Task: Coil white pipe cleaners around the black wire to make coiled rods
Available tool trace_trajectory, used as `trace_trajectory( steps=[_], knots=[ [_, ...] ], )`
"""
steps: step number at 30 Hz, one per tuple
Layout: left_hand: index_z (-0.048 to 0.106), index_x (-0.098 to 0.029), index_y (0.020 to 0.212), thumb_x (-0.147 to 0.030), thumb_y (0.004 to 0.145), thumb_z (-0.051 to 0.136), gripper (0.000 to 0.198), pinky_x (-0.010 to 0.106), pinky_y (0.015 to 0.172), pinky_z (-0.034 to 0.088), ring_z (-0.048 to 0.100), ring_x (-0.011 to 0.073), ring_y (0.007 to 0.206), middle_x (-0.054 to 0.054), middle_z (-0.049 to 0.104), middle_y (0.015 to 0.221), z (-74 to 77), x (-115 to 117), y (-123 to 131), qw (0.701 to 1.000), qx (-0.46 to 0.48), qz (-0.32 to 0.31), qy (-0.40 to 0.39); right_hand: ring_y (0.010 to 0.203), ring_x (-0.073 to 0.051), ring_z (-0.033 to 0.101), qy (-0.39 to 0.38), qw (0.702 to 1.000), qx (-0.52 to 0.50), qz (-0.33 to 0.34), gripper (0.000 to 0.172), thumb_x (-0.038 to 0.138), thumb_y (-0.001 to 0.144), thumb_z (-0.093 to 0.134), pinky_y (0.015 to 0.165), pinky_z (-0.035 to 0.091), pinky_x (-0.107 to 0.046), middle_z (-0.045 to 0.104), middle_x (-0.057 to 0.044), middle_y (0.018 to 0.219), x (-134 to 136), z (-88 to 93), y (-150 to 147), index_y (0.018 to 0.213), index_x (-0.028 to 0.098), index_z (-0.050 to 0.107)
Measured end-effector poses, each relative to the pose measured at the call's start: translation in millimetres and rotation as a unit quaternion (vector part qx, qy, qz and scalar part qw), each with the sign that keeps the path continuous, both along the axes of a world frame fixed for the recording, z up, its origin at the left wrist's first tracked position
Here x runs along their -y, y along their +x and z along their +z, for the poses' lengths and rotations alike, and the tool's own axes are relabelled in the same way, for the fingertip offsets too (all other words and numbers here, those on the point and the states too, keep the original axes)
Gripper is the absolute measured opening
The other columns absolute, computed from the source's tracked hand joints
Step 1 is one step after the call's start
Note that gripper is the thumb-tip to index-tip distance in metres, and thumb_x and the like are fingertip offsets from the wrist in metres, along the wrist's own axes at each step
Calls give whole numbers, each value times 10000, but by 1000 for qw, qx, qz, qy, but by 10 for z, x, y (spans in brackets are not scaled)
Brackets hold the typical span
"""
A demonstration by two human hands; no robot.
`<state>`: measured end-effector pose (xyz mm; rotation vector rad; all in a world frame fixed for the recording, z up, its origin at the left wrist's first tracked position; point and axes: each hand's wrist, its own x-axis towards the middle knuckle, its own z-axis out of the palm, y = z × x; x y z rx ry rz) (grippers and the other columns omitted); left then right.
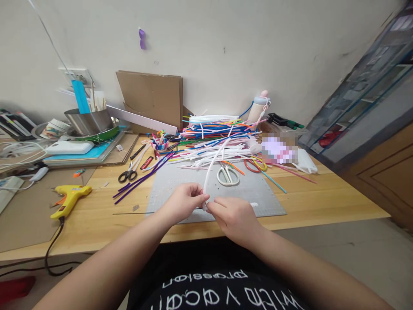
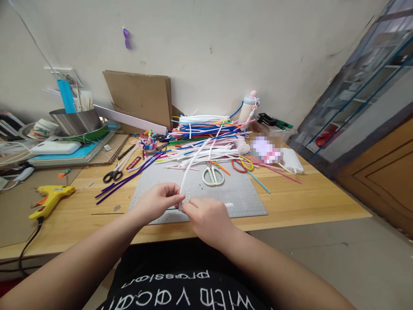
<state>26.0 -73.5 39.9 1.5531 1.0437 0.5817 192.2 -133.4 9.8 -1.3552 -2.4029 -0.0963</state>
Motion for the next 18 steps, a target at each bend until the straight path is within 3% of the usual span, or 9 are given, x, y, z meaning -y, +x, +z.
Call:
trace_trajectory(
  steps=[6, 18],
  knots=[
    [534, -175, 690, -250, 753, 588, 112, 258, 580, 442, 573, 137, 548, -15, 594, 537, -34, -40, -10, 998, 45, 20, 36, 618, -120, 484, -18, 1000, 14, -15, 180, 200, 894, 415, 536, 186, -291, 588, 0, 698, -6, 16, 2, 837, 203, 586],
    [580, -184, 737, -258, 775, 582, 84, 281, 641, 437, 609, 171, 645, 15, 652, 663, -102, -28, 29, 983, 43, 109, 144, 606, -136, 539, -38, 997, 3, -69, 239, 190, 893, 411, 506, 178, -283, 637, 0, 737, -108, 28, -51, 1023, 258, 599]
  ],
)
